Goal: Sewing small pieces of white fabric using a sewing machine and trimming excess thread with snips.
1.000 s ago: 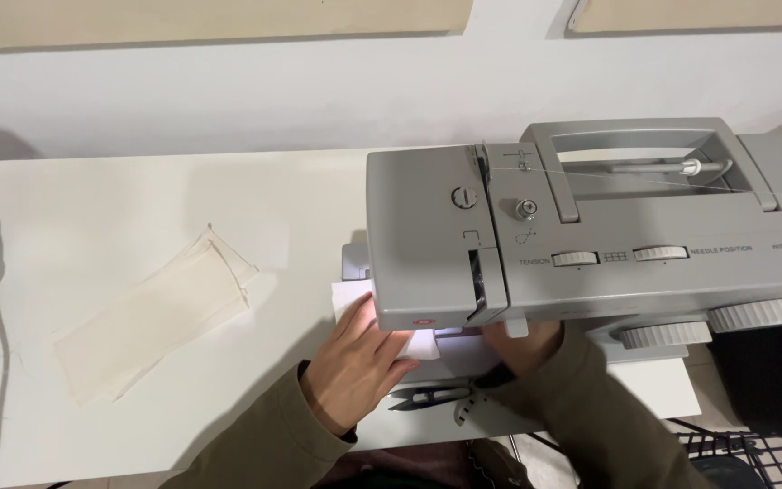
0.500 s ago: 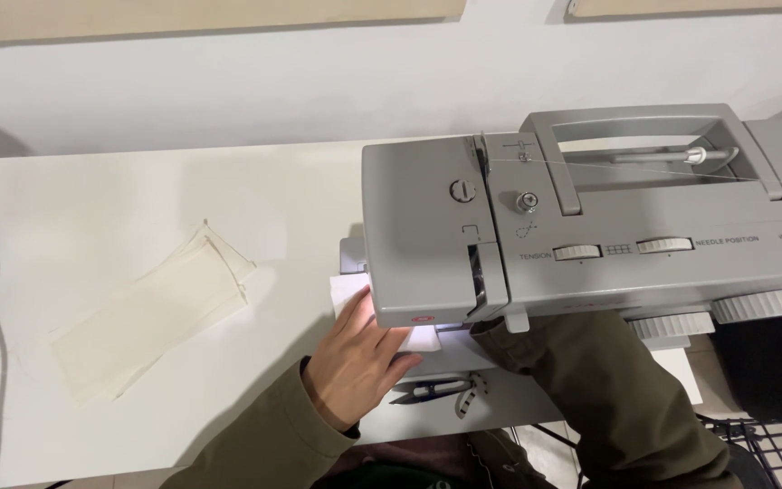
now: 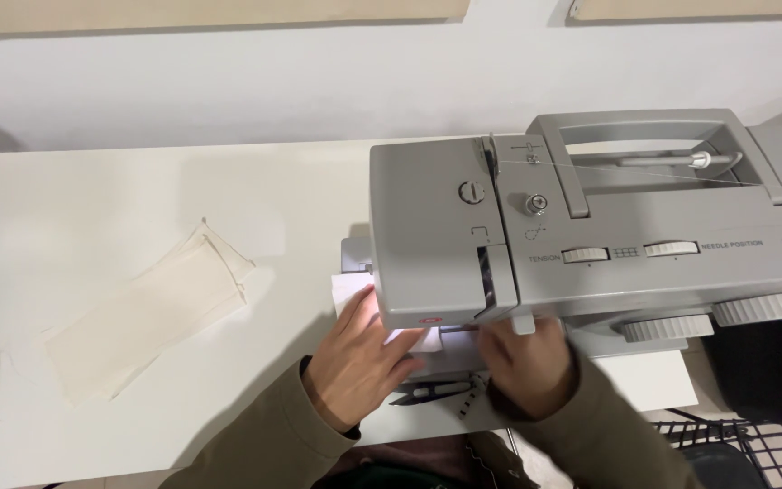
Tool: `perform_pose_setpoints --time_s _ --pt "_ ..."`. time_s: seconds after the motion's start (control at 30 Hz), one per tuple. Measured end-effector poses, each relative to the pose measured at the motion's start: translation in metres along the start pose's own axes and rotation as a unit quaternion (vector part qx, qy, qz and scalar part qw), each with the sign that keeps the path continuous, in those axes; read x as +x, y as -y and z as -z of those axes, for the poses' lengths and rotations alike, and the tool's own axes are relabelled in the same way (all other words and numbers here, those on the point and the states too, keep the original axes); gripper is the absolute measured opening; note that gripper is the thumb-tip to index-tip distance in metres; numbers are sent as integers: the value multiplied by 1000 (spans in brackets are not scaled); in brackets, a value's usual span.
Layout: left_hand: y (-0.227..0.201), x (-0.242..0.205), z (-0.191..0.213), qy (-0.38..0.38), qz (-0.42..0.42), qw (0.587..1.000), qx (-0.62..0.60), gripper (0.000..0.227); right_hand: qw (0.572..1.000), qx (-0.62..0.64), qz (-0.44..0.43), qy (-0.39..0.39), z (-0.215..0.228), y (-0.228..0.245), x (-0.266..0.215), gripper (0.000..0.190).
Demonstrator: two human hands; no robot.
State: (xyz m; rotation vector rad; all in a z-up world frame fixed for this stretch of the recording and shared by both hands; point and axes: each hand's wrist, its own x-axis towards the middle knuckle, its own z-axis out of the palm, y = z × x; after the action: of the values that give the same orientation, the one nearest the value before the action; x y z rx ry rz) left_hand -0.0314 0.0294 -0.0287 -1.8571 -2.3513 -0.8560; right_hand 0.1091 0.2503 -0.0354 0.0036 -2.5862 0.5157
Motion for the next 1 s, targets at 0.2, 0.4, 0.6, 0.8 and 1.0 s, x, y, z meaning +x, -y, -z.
perform_pose_setpoints --time_s 0.2,0.4,0.6,0.8,1.0 --pt "-2 2 8 12 -6 1000 -27 50 993 108 -38 25 -7 22 -7 43" --pt "-4 3 9 15 1 999 -41 52 993 29 16 -116 25 29 -14 43" --pt "-1 1 6 -1 -6 998 -55 52 953 -51 46 -294 29 44 -1 44" --pt "0 1 5 21 -1 999 -45 57 963 -83 17 -257 25 46 -1 48" --pt "4 2 -2 31 -2 999 -33 56 955 -78 45 -281 24 42 4 48"
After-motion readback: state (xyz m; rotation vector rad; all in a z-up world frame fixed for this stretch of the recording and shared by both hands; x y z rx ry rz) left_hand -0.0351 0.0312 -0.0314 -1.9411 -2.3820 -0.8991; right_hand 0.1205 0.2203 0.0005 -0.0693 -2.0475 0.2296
